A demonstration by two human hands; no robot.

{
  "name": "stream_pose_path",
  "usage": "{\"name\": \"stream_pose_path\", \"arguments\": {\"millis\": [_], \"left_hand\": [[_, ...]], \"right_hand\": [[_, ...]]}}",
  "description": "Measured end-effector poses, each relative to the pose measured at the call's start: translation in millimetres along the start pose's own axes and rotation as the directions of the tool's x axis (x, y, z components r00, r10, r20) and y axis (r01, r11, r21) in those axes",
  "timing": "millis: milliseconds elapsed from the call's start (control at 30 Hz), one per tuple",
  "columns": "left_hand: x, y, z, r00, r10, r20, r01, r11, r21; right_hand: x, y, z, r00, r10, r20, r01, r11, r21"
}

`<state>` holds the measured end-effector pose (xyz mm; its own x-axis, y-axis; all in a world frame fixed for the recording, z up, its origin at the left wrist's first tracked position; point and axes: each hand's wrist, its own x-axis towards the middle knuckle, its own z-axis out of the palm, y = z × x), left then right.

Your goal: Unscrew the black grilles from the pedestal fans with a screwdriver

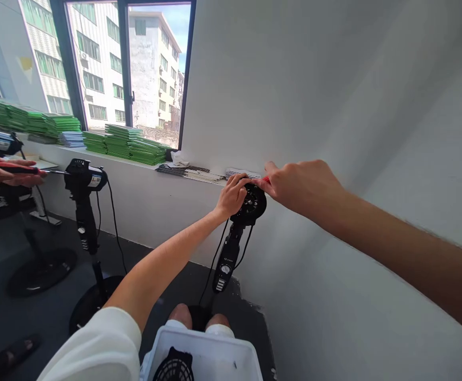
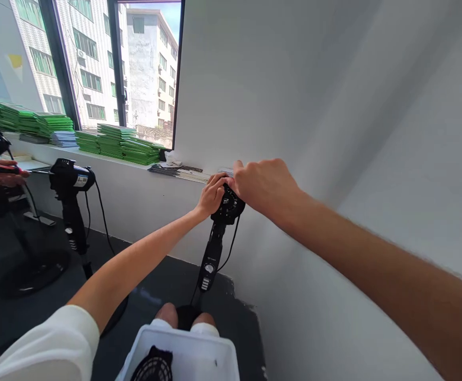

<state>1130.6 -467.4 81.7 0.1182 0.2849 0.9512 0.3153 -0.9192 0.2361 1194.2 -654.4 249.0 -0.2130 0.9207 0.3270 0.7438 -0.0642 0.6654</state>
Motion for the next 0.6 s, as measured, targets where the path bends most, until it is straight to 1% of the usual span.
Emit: {"name": "stream_pose_path", "arguments": {"millis": [33, 67, 133, 200, 267, 367, 467, 600], "left_hand": [[0, 0, 0.0, 1.0, 0.0, -0.001, 0.0, 1.0, -0.001], [0, 0, 0.0, 1.0, 0.001, 0.001, -0.001, 1.0, -0.001], [0, 0, -0.5, 1.0, 0.009, 0.014, -0.009, 1.0, -0.001], [0, -1, -0.8, 1.0, 0.014, 0.016, -0.014, 1.0, -0.004], [1, 0, -0.8, 1.0, 0.004, 0.015, -0.004, 1.0, -0.001], [2, 3, -0.6, 0.999, -0.038, 0.032, 0.037, 0.999, 0.02], [0, 7, -0.5, 0.998, -0.057, 0.041, 0.056, 0.998, 0.022], [0, 6, -0.2, 0.999, -0.042, 0.029, 0.042, 0.999, 0.001]], "right_hand": [[1, 1, -1, 1.0, 0.019, -0.008, -0.019, 1.0, 0.005], [2, 3, -1, 1.0, 0.012, 0.006, -0.012, 0.999, 0.036], [3, 6, -1, 0.997, -0.046, 0.065, 0.038, 0.991, 0.129], [4, 7, 0, 0.992, -0.082, 0.097, 0.065, 0.984, 0.167], [1, 3, 2, 0.997, -0.038, 0.068, 0.03, 0.993, 0.115], [-5, -7, 6, 0.999, 0.04, -0.02, -0.039, 0.999, 0.037], [-11, -15, 10, 0.994, 0.09, -0.064, -0.088, 0.996, 0.032], [-13, -16, 13, 0.987, 0.13, -0.099, -0.126, 0.991, 0.045]]}}
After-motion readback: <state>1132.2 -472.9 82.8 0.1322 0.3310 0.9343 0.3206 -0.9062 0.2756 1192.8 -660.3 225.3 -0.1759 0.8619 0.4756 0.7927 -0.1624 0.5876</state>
